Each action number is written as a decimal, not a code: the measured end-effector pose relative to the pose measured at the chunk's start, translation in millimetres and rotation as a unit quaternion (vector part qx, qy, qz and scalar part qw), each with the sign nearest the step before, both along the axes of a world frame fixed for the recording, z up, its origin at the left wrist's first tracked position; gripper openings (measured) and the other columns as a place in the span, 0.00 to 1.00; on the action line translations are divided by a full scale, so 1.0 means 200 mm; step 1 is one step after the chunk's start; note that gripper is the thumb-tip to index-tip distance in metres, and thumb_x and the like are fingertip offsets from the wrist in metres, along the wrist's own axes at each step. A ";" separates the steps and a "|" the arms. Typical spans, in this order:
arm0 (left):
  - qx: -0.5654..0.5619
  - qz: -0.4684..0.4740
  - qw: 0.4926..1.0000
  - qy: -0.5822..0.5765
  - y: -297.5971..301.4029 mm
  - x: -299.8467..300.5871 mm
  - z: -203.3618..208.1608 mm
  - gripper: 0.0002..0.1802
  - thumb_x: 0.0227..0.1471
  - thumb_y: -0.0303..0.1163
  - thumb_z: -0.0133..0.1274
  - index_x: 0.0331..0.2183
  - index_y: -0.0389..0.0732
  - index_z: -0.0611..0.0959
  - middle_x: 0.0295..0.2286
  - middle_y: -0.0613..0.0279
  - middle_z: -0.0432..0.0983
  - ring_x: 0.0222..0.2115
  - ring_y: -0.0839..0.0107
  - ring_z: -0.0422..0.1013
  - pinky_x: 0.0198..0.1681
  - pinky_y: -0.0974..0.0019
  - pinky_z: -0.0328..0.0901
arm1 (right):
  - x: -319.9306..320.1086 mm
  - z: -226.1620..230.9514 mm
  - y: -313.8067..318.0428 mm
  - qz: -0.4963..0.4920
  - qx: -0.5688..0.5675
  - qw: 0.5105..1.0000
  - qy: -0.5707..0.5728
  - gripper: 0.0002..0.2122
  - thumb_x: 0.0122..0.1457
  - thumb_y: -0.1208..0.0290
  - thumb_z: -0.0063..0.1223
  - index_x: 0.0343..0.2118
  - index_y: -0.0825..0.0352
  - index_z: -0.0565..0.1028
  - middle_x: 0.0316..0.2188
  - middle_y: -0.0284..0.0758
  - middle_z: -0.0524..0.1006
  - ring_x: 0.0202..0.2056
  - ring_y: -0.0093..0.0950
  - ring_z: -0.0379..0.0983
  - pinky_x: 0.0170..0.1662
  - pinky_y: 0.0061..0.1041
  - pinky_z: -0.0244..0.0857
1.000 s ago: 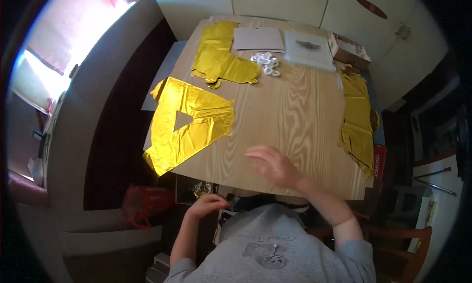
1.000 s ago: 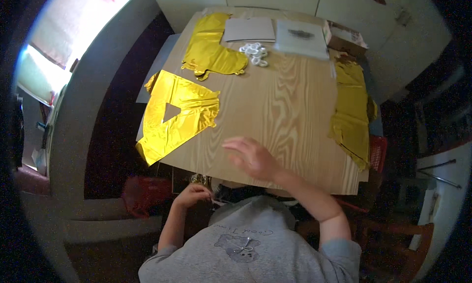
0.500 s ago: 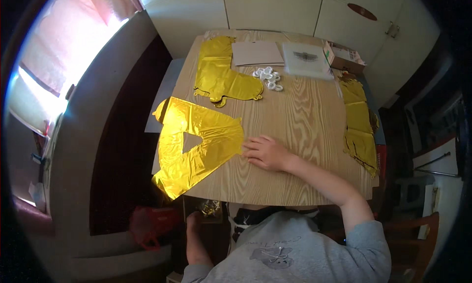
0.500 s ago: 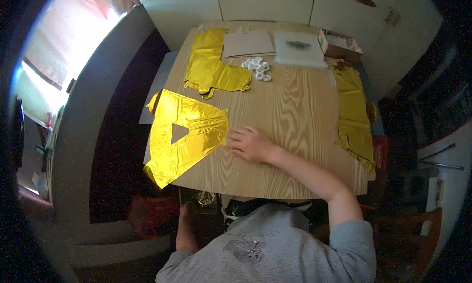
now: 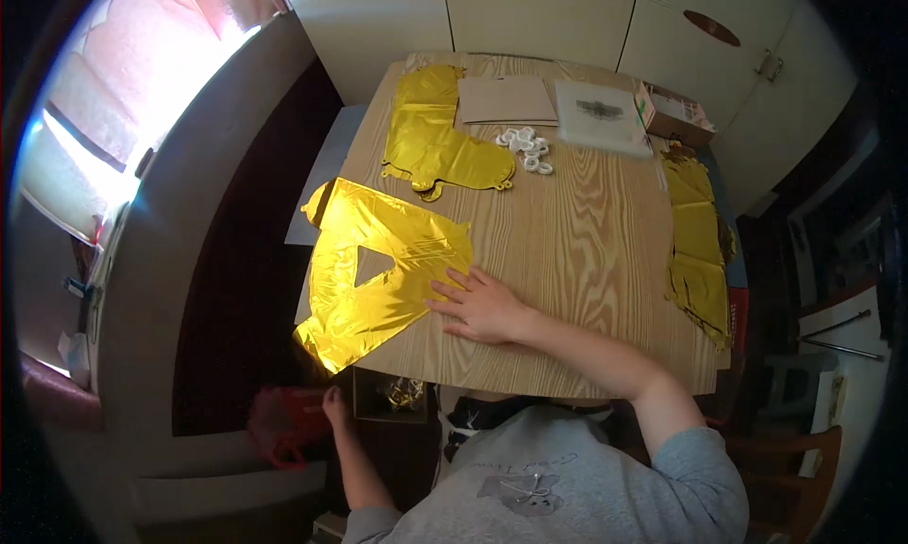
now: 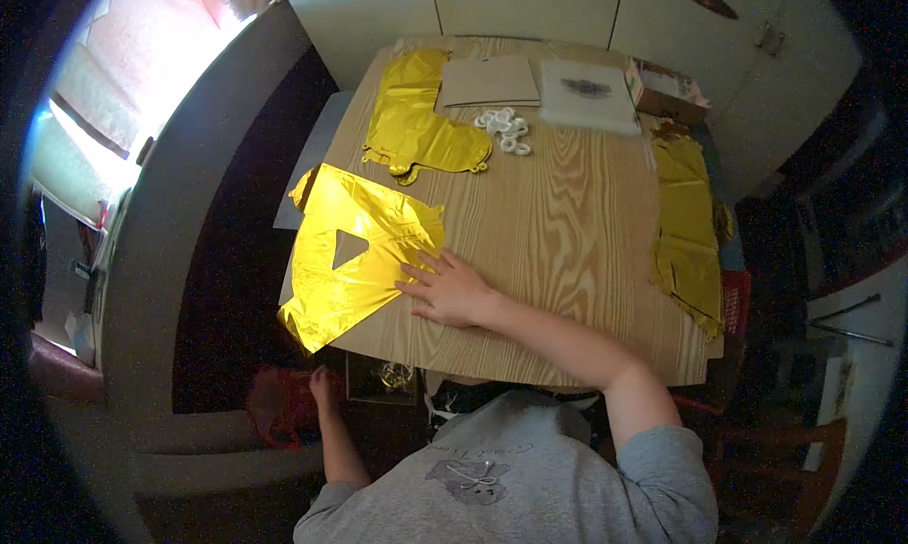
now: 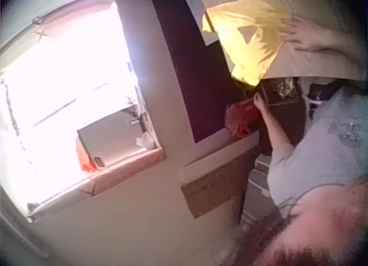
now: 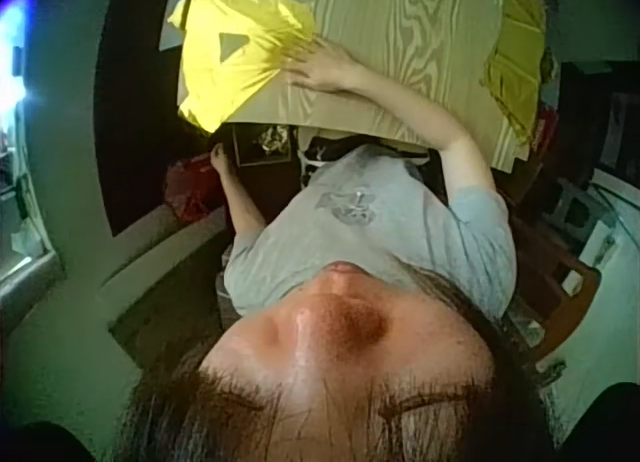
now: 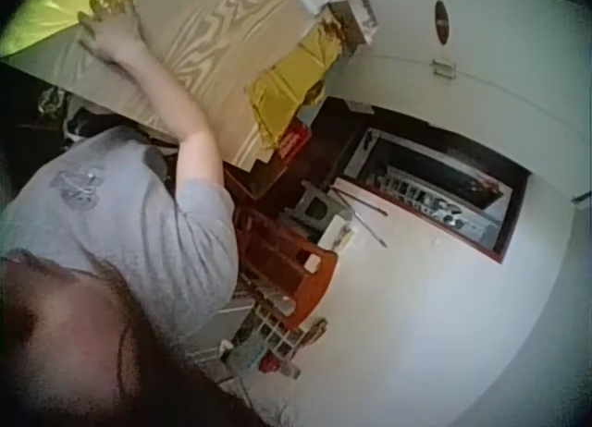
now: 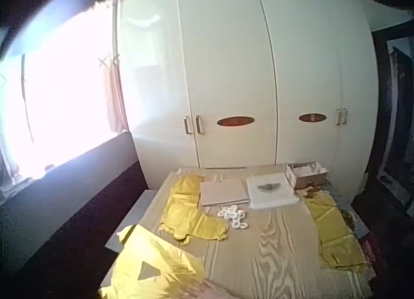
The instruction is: Folding and flattening gold-colored foil balloons on a wooden table.
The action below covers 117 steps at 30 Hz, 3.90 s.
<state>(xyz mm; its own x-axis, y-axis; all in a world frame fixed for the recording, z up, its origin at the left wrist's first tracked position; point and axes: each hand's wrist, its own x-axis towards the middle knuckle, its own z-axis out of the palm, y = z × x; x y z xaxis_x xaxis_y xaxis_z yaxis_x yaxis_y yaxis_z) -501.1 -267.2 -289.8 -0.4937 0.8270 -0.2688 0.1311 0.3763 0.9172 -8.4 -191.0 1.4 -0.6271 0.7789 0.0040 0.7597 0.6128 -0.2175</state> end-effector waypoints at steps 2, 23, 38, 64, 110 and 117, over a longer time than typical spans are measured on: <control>0.052 0.043 0.996 0.066 0.02 0.03 0.18 0.15 0.53 0.30 0.51 0.41 0.31 0.80 0.39 0.55 0.77 0.41 0.66 0.71 0.47 0.64 0.64 | 0.04 -0.01 -0.02 0.001 -0.008 1.000 -0.011 0.26 0.64 0.46 0.32 0.63 0.47 0.58 0.65 0.32 0.54 0.66 0.39 0.45 0.66 0.47 0.36; 0.272 -0.150 0.775 0.551 0.36 0.72 1.48 0.23 0.45 0.22 0.55 0.47 0.42 0.78 0.29 0.52 0.79 0.28 0.57 0.75 0.32 0.60 0.69 | -0.25 0.01 0.15 0.020 0.025 0.999 0.021 0.27 0.63 0.49 0.36 0.64 0.53 0.55 0.64 0.32 0.56 0.66 0.34 0.47 0.65 0.54 0.33; 0.390 -0.074 0.620 0.676 0.87 0.66 2.47 0.14 0.46 0.24 0.54 0.38 0.45 0.79 0.33 0.60 0.80 0.31 0.60 0.77 0.33 0.61 0.70 | -0.39 0.05 0.26 -0.048 0.119 0.971 0.203 0.41 0.49 0.52 0.60 0.63 0.61 0.52 0.60 0.40 0.58 0.59 0.39 0.56 0.63 0.48 0.44; 0.105 -0.734 0.504 0.444 0.07 2.02 2.15 0.23 0.52 0.55 0.52 0.27 0.44 0.83 0.18 0.56 0.76 0.21 0.56 0.76 0.25 0.56 0.69 | 0.72 -0.03 -0.21 -0.069 0.084 0.989 0.102 0.14 0.55 0.72 0.46 0.40 0.50 0.80 0.52 0.23 0.73 0.58 0.27 0.63 0.59 0.38 0.55; 0.309 -0.681 0.510 0.425 0.52 2.50 1.63 0.36 0.51 0.52 0.54 0.57 0.48 0.68 0.60 0.51 0.55 0.63 0.49 0.47 0.61 0.37 0.44 | 1.85 -0.19 -0.86 -0.452 0.127 0.869 0.154 0.15 0.59 0.58 0.51 0.46 0.60 0.78 0.52 0.32 0.73 0.59 0.32 0.62 0.60 0.33 0.58; 0.394 -0.731 0.453 0.324 0.44 2.94 1.64 0.27 0.50 0.44 0.55 0.50 0.42 0.75 0.56 0.52 0.63 0.60 0.51 0.53 0.61 0.42 0.49 | 1.83 -0.13 -0.84 -0.475 0.167 0.849 0.159 0.11 0.59 0.64 0.54 0.38 0.63 0.81 0.43 0.32 0.79 0.53 0.32 0.71 0.53 0.32 0.66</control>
